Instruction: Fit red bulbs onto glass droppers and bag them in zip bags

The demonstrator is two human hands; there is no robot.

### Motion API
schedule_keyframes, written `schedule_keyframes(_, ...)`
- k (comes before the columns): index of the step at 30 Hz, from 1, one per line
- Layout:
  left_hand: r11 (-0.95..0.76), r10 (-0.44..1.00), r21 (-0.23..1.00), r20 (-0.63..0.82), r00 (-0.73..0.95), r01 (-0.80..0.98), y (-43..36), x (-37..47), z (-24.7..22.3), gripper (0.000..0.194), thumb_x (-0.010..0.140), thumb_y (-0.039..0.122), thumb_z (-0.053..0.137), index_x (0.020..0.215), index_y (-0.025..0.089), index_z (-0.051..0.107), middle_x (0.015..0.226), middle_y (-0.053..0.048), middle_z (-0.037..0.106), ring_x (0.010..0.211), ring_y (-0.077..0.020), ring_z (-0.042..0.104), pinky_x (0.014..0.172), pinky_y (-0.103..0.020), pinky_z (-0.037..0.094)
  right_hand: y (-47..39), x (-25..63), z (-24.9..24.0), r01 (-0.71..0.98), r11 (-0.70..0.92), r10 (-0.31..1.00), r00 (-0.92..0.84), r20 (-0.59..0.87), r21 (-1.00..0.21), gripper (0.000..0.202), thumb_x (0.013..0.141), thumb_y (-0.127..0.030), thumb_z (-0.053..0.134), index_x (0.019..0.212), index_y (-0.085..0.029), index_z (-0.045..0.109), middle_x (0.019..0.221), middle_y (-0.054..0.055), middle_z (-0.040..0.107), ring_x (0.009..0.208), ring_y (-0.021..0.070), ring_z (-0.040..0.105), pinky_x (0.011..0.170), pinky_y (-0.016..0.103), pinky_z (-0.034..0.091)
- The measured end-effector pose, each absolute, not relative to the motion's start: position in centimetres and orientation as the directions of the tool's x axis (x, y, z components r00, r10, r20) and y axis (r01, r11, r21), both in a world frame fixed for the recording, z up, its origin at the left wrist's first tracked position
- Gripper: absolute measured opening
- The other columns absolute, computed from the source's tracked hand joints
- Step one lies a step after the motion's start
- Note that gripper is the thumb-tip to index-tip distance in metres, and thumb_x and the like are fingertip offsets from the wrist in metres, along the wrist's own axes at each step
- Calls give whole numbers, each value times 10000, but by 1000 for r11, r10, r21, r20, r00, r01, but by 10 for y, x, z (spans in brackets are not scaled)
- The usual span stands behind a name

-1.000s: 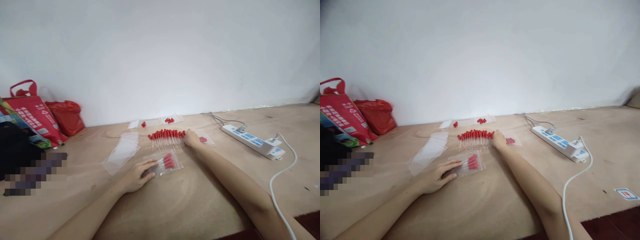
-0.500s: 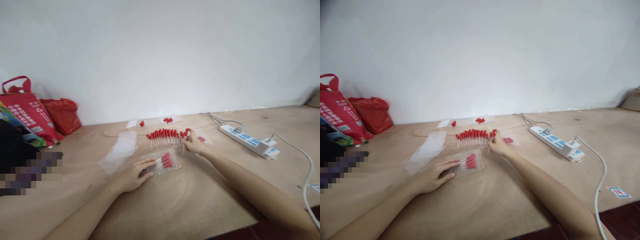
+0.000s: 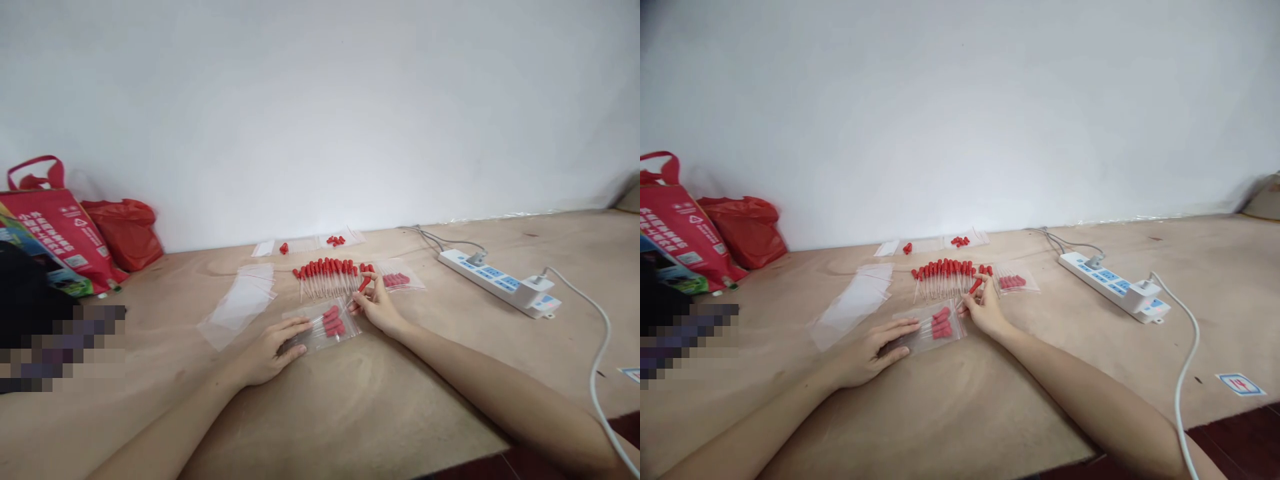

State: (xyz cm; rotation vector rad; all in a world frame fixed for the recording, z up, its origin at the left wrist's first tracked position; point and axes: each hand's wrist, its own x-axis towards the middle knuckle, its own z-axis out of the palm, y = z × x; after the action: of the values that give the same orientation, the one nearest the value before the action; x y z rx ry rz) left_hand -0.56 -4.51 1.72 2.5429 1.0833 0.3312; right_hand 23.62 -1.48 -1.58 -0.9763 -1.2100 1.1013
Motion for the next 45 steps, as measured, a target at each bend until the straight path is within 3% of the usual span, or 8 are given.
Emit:
schedule_keyframes(13,-631,747,390,71,661,671,-45,-4,16,403,835,338,427,1224,235,448,1300,-56,432,1185,-218,394,980,-400,327,-16,235,-20,-247,194,980,94,175,-949,444,620,-323,600,912,-234,277,583,-82,534,504,112,581,538,260,493)
schedule_keyframes(20,-633,744,390,69,665,668,-46,-2,20,398,832,326,430,1216,229,459,1285,-60,449,1171,-217,410,973,-389,338,-19,236,-18,-279,36,999,9,34,-960,339,596,-343,647,829,-182,461,592,-45,564,557,104,587,598,265,499)
schedule_keyframes(24,-634,741,412,80,667,655,-45,-4,17,401,835,336,429,1223,239,452,1288,-56,444,1167,-218,413,970,-381,343,-21,234,-19,-119,5,998,-61,13,-993,279,586,-311,666,780,-147,551,548,-49,548,470,70,520,506,224,468)
schedule_keyframes(30,-640,736,426,101,669,639,-44,-5,14,394,835,337,436,1216,241,459,1279,-57,454,1164,-220,415,968,-382,344,-20,231,-23,35,2,1000,-9,2,-999,271,570,-270,685,716,-171,479,552,-65,517,332,46,447,299,173,355)
schedule_keyframes(35,-636,741,420,99,664,647,-45,-4,15,390,832,326,439,1213,242,461,1284,-56,450,1166,-219,413,970,-387,338,-19,232,-21,140,28,999,-34,24,-990,209,621,-300,650,650,-168,489,432,-74,464,317,54,430,295,163,344)
schedule_keyframes(40,-637,738,407,79,670,654,-46,-3,18,397,837,310,421,1222,215,451,1288,-73,443,1175,-214,403,979,-390,328,-18,235,-19,189,47,982,-190,10,-981,201,632,-280,632,561,-159,488,378,-71,447,305,46,390,302,160,297)
schedule_keyframes(45,-643,733,410,85,675,646,-46,-2,21,403,823,323,440,1209,210,468,1281,-76,452,1166,-226,415,971,-397,339,-16,233,-26,194,77,993,-98,59,-978,99,615,-199,627,621,-150,541,431,-67,481,343,45,412,336,158,318)
